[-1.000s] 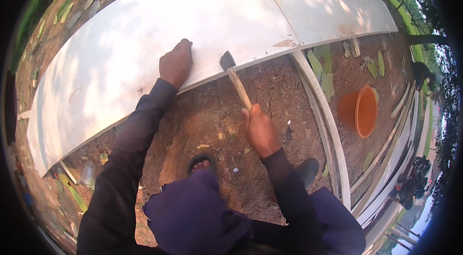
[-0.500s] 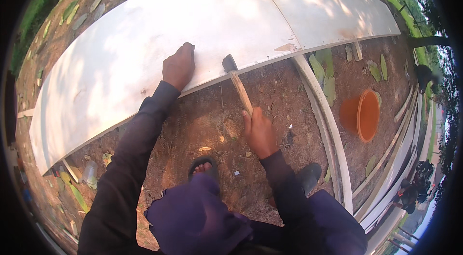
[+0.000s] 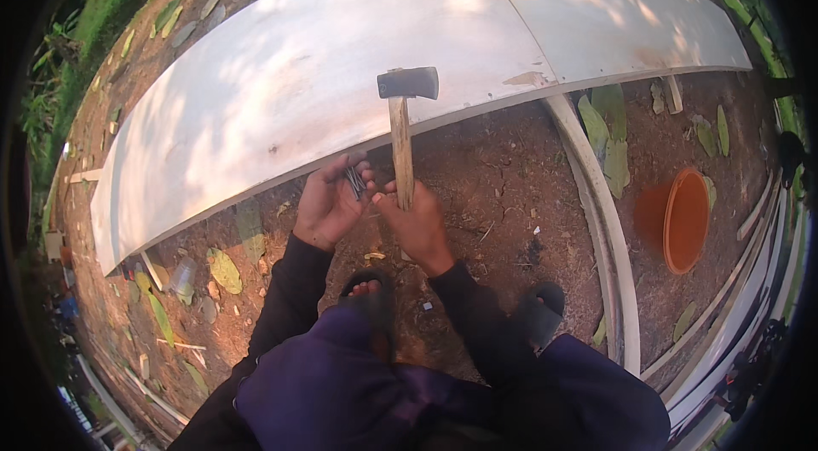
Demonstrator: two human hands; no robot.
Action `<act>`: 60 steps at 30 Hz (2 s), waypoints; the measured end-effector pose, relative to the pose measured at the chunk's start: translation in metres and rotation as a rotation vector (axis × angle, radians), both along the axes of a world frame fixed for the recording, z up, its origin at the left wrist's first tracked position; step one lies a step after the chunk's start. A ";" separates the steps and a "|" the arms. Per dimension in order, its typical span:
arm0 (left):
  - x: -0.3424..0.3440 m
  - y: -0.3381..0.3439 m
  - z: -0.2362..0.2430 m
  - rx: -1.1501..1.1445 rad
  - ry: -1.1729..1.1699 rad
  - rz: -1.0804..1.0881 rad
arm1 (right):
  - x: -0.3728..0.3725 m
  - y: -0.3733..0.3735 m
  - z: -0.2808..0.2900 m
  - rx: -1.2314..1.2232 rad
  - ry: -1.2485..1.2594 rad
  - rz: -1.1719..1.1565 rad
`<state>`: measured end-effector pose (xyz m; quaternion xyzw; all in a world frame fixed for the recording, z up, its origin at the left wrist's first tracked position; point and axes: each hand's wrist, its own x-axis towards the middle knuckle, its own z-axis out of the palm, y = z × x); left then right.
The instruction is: The person hammers nails into a curved white board resting on wooden supports outdoors. They repeatedly pick up nails, position them, and strike with a hammer, moving along the board's edge.
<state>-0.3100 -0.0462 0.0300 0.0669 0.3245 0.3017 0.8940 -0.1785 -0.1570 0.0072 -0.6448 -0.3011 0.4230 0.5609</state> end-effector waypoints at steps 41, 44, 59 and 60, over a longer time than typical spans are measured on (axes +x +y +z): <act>-0.358 -0.052 0.044 0.697 0.970 -0.129 | -0.283 0.069 0.054 -0.064 -0.113 0.806; -0.354 -0.022 0.030 0.895 0.911 -0.398 | -0.284 0.068 0.050 -0.118 -0.166 0.719; -0.162 0.062 -0.006 1.395 0.642 -0.435 | -0.192 -0.051 0.035 -0.283 0.000 -0.133; -0.141 0.073 -0.007 1.418 0.664 -0.439 | -0.185 -0.056 0.038 -0.295 0.035 -0.168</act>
